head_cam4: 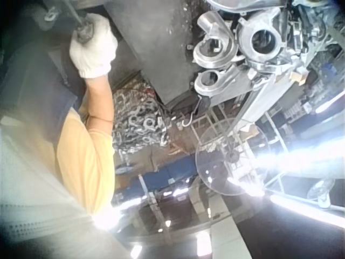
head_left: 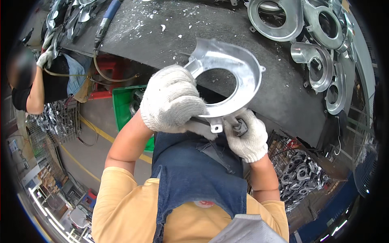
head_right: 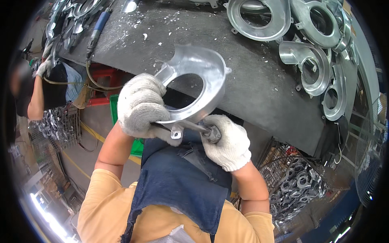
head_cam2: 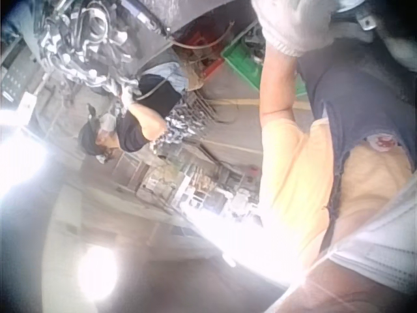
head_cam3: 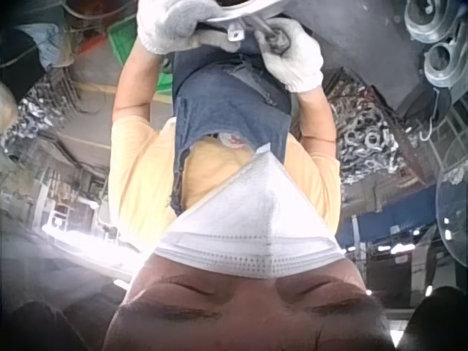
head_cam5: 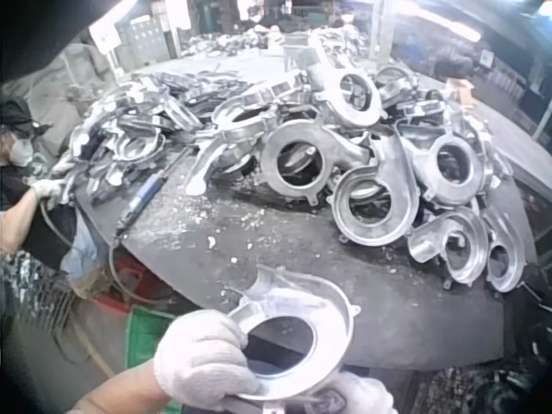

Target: The person deburrs metal housings by filing their edges and surfaces with a pneumatic file tool, processing the parts one at a time and placing them into a bin.

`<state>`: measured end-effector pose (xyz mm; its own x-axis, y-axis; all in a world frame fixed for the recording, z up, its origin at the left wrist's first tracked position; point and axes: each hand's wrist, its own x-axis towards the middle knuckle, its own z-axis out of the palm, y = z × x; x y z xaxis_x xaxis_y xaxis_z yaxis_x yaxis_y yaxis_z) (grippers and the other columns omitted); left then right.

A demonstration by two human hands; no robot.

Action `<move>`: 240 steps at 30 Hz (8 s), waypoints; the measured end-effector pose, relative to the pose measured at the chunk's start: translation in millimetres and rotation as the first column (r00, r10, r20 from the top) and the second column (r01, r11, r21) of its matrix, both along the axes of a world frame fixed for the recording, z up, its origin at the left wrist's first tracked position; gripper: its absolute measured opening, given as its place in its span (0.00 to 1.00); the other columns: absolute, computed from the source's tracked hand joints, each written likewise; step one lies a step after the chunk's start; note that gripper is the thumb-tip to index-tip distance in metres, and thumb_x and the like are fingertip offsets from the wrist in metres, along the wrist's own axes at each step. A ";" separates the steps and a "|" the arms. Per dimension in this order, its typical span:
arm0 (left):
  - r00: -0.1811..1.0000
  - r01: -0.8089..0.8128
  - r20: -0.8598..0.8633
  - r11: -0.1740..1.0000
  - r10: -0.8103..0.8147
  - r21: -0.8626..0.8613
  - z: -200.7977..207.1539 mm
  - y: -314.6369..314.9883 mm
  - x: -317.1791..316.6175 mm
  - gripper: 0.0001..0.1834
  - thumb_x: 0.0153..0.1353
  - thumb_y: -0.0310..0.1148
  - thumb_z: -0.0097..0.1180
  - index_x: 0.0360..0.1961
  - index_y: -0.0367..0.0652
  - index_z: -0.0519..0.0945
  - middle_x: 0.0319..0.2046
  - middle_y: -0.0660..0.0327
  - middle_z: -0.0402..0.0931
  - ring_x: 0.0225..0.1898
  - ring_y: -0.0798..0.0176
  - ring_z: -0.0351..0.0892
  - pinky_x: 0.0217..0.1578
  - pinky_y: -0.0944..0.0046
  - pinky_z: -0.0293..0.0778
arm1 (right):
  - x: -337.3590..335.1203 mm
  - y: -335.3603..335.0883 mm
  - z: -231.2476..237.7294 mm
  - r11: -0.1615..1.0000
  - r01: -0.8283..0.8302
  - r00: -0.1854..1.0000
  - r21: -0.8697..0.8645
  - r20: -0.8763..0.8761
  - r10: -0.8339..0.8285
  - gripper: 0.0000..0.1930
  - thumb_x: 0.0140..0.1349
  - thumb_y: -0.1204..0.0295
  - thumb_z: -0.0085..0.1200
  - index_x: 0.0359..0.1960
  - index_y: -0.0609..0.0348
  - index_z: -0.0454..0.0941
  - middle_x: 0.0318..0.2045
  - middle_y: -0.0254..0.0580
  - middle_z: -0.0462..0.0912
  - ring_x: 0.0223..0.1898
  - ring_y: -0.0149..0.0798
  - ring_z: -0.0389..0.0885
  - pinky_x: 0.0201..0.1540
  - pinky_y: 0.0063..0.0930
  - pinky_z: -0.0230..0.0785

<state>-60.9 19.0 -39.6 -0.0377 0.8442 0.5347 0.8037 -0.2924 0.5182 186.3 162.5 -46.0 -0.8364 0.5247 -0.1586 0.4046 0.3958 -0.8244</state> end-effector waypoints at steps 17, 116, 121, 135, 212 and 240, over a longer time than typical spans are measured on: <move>0.888 0.162 -0.397 0.966 -0.231 -0.200 58.6 32.9 0.8 0.26 0.37 0.62 0.73 0.30 0.54 0.84 0.31 0.67 0.78 0.37 0.55 0.83 0.42 0.49 0.79 | 7.5 94.7 49.1 0.664 -0.551 0.540 -0.506 0.390 0.746 0.24 0.62 0.54 0.74 0.52 0.56 0.86 0.40 0.49 0.92 0.44 0.50 0.92 0.48 0.42 0.84; 0.836 -0.379 -0.488 0.907 0.252 -0.181 -36.1 6.2 -6.0 0.36 0.41 0.35 0.81 0.58 0.50 0.89 0.61 0.60 0.84 0.69 0.43 0.78 0.66 0.39 0.78 | 35.6 26.1 -27.9 0.880 0.027 0.977 -0.474 0.199 0.077 0.15 0.63 0.69 0.77 0.45 0.59 0.85 0.36 0.45 0.93 0.31 0.37 0.92 0.39 0.30 0.84; 0.911 -0.323 -0.358 0.896 0.206 -0.305 4.5 -3.0 -14.8 0.28 0.47 0.34 0.80 0.54 0.49 0.91 0.55 0.61 0.91 0.66 0.45 0.85 0.61 0.48 0.83 | 11.3 4.6 -14.0 0.989 0.145 0.985 -0.011 0.091 -0.143 0.12 0.65 0.69 0.76 0.46 0.55 0.85 0.34 0.49 0.92 0.35 0.45 0.95 0.40 0.35 0.86; 0.879 -0.124 -0.476 0.964 -0.002 -0.234 39.8 10.9 -31.1 0.17 0.54 0.40 0.78 0.44 0.47 0.92 0.45 0.62 0.90 0.52 0.56 0.91 0.47 0.52 0.86 | 7.2 57.3 20.3 0.536 -0.652 0.317 -0.536 0.448 0.836 0.22 0.68 0.53 0.67 0.58 0.48 0.83 0.43 0.56 0.91 0.49 0.61 0.90 0.53 0.50 0.82; 0.817 -0.483 -0.522 0.784 0.244 -0.391 46.7 47.4 132.4 0.26 0.56 0.42 0.72 0.50 0.32 0.88 0.39 0.54 0.85 0.42 0.53 0.88 0.30 0.56 0.81 | 31.6 -13.1 -0.3 0.871 0.410 0.867 0.270 0.181 -0.464 0.15 0.65 0.69 0.75 0.50 0.55 0.84 0.37 0.49 0.92 0.39 0.54 0.95 0.43 0.43 0.87; 0.925 -0.360 -0.241 0.884 0.296 -0.297 5.5 -9.0 80.1 0.26 0.57 0.33 0.76 0.57 0.38 0.88 0.51 0.55 0.88 0.55 0.50 0.89 0.43 0.54 0.88 | -1.6 0.4 25.8 0.840 -0.281 0.826 -0.464 0.328 0.457 0.17 0.67 0.56 0.70 0.49 0.50 0.83 0.41 0.52 0.92 0.45 0.60 0.92 0.48 0.50 0.85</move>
<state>19.3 10.0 -34.1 -0.2719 0.9286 0.2526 0.9131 0.1661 0.3724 184.7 162.9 -20.3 -0.7612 0.0124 -0.6484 0.6256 0.2777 -0.7291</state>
